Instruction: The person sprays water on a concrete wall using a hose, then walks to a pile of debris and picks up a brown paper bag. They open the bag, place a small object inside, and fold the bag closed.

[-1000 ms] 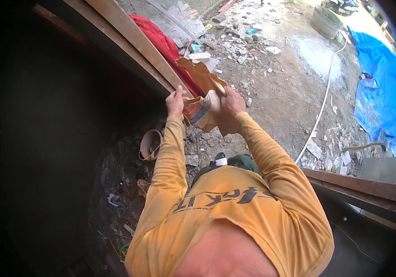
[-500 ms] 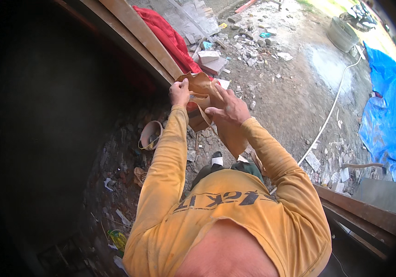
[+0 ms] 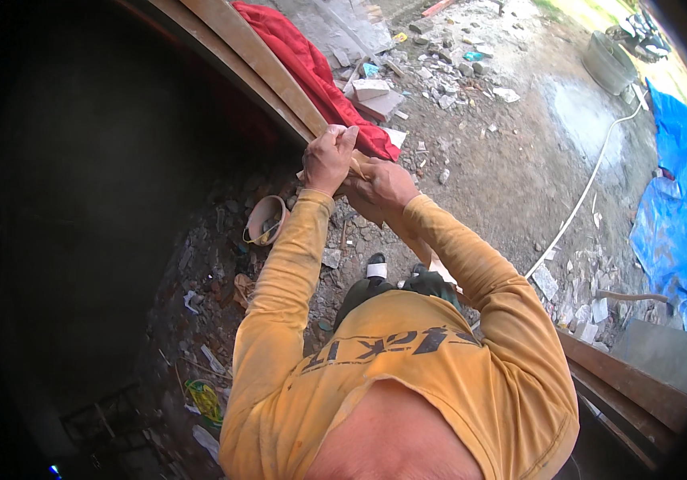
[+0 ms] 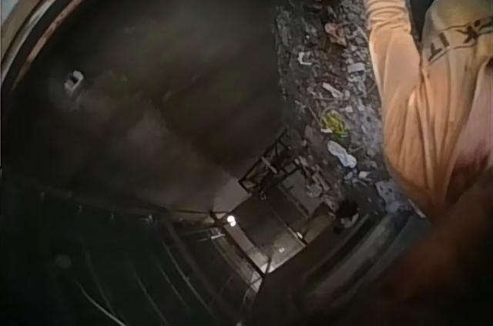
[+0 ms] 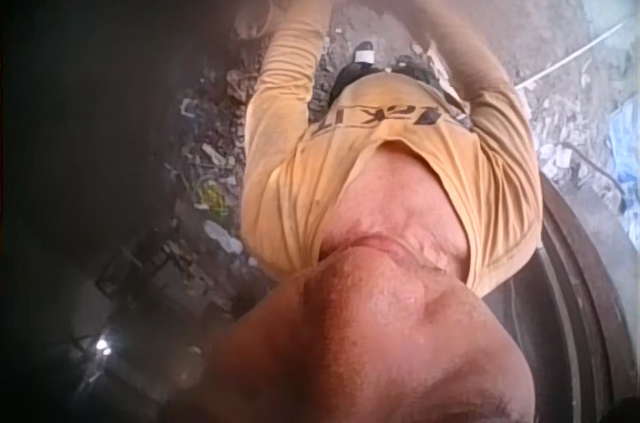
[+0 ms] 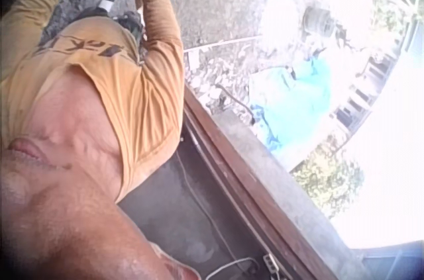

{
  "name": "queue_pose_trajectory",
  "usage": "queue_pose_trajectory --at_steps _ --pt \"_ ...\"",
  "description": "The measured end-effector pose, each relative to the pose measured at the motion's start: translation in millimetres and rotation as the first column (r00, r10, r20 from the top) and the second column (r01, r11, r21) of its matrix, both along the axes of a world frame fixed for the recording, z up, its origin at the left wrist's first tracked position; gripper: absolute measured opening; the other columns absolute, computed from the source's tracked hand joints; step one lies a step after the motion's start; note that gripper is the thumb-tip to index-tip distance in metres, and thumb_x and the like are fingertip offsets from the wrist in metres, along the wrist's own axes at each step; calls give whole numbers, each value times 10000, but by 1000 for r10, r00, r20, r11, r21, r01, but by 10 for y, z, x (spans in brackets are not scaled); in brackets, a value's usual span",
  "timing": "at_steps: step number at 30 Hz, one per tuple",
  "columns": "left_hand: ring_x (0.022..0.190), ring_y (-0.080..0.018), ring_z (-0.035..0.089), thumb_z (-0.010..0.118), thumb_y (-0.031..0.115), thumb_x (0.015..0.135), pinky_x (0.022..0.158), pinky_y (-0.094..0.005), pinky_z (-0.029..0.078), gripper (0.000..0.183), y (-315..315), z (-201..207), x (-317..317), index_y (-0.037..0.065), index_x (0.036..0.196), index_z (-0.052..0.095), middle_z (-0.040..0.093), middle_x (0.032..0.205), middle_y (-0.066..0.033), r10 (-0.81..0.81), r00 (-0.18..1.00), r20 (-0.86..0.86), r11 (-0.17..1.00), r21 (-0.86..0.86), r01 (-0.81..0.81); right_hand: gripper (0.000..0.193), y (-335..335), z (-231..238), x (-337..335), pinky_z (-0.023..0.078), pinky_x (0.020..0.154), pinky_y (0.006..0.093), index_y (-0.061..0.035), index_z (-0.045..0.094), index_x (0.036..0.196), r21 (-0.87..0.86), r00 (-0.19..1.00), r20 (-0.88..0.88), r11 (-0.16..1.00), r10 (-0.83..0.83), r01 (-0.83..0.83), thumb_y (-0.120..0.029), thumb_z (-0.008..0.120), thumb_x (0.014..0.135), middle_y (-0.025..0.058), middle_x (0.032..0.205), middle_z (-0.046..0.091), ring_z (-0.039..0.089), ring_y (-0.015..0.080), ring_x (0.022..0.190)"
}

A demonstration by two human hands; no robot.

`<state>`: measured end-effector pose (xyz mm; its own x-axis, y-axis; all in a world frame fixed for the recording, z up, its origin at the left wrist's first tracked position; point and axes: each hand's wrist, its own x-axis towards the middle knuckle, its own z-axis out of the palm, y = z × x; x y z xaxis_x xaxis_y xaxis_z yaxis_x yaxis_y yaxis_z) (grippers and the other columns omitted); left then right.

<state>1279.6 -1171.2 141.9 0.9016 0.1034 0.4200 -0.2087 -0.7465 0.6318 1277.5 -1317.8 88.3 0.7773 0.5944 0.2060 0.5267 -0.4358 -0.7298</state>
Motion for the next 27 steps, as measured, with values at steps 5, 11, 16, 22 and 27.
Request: queue_pose_trajectory --at_steps 5,11,16,22,27 --pt "900 -278 610 668 290 787 792 -360 423 301 330 277 -308 70 988 624 649 922 -90 -253 962 -102 912 306 273 304 -274 251 30 461 698 366 -103 660 989 212 956 -289 977 51 12 -370 569 874 141 790 639 618 266 748" --pt "703 -240 640 656 215 806 666 -291 474 194 469 297 -332 41 891 651 648 787 -120 -214 964 160 975 87 202 326 -425 603 50 460 694 295 -71 637 1082 125 879 -476 992 44 19 -330 584 890 96 778 630 557 120 707" --pt "663 -137 613 499 411 927 633 -253 495 483 606 579 -462 -56 1012 584 649 748 -99 -502 856 -124 710 -624 326 319 -542 755 115 462 711 290 -72 636 1086 128 896 -444 991 23 38 -318 591 888 80 818 649 573 121 747" --pt "703 -47 553 642 195 864 639 -209 469 202 710 701 -247 7 938 650 617 785 7 -461 858 -227 828 -458 323 284 -524 891 116 462 719 294 -74 640 1074 171 969 -218 982 120 -83 -285 594 891 63 848 653 558 109 762" --pt "683 -120 594 781 196 708 659 -273 492 348 399 564 -399 19 969 634 624 756 -39 -322 916 -242 939 -206 275 294 -504 828 232 468 761 316 -141 633 1133 170 978 -190 984 82 -49 -293 590 886 97 949 666 592 142 807"
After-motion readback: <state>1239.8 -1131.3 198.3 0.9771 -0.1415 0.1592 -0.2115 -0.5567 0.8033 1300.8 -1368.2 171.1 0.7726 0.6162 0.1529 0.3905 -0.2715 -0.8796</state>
